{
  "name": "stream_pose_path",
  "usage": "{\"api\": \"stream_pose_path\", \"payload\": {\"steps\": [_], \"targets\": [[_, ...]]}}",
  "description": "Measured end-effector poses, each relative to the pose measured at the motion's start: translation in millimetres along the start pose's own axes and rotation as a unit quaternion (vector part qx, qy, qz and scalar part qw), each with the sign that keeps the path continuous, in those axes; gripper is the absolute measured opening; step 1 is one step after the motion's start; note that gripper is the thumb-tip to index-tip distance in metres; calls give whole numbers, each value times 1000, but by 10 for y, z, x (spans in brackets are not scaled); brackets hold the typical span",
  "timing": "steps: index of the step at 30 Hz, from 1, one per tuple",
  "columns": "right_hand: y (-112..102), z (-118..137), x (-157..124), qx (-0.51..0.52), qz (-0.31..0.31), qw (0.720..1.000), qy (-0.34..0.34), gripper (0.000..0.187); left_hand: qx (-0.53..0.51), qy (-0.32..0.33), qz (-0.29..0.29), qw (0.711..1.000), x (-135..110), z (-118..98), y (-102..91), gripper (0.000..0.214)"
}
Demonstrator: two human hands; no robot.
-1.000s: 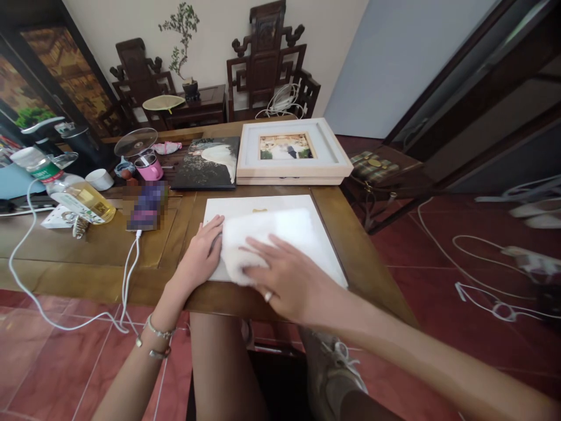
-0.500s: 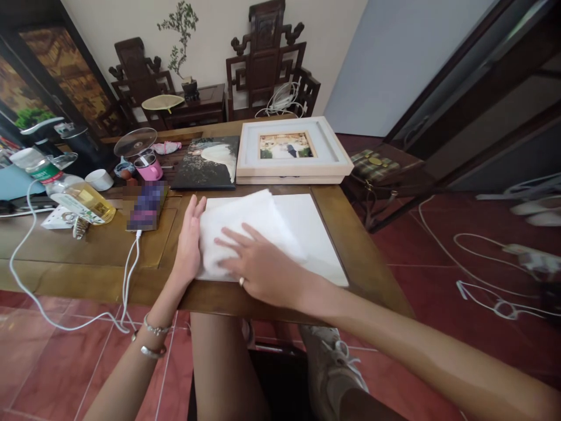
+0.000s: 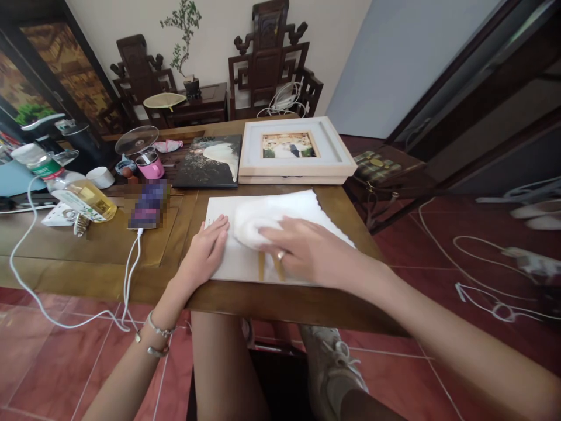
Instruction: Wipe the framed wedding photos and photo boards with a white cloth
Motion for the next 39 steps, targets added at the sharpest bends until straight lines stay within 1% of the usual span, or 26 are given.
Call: {"api": "stream_pose_path", "payload": {"steps": [1, 3, 5, 8, 11, 13, 15, 17, 20, 23, 25, 26, 27, 29, 32, 36, 38, 39], "targets": [[0, -75, 103, 8, -7, 1000, 11, 25, 3, 4, 1, 1000, 2, 2, 8, 41], [17, -141, 335, 38, -21, 999, 12, 25, 7, 15, 1, 1000, 5, -7, 9, 38], [48, -110, 576, 79, -29, 996, -6, 27, 13, 26, -2, 1000, 6, -28, -2, 37], [100, 27, 881, 129, -26, 990, -43, 26, 20, 33, -8, 999, 7, -53, -29, 35], [148, 127, 1044, 136, -16, 989, -60, 23, 17, 35, -7, 999, 6, -64, -40, 35], [158, 119, 1051, 131, -15, 990, -56, 23, 13, 34, -4, 999, 2, -52, -37, 35], [138, 30, 982, 127, -22, 991, -39, 23, 11, 28, -1, 1000, -5, -25, -28, 37], [94, -137, 850, 120, -32, 992, -15, 24, 9, 23, 2, 1000, -14, 1, -14, 38], [-16, -525, 579, 108, -61, 991, 45, 25, 3, 20, 7, 1000, -25, 18, 2, 38], [-141, -925, 288, 98, -102, 984, 105, 26, -2, 18, 5, 1000, -27, 18, 0, 37], [-172, -1100, 119, 89, -113, 981, 130, 27, -3, 18, 4, 1000, -25, 15, -2, 37], [-166, -1146, 44, 85, -112, 981, 137, 27, -2, 19, 2, 1000, -23, 13, -4, 37], [-145, -1154, -28, 80, -106, 982, 137, 26, -1, 19, 1, 1000, -21, 14, -5, 37], [-93, -1055, -178, 65, -95, 987, 113, 22, 1, 18, -1, 1000, -19, 16, -7, 37], [-54, -721, -470, 31, -100, 993, 57, 25, 3, 17, 0, 1000, -19, 16, -4, 36], [-83, -252, -868, 2, -108, 994, -21, 29, 7, 20, 1, 1000, -20, 3, 0, 36], [-80, -170, -959, 1, -101, 994, -47, 30, 9, 22, 0, 1000, -20, -2, 0, 36], [-76, -201, -962, 2, -101, 994, -46, 31, 10, 22, -1, 1000, -20, -3, -2, 36]]}}
Point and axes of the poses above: each hand's wrist, its own x-axis towards the middle knuckle, its own y-axis out of the palm, z = x × y, the point moved 9 cm from there along x, towards the middle knuckle, and after that the axes turned 6 degrees about -z, right-handed, at the moved point
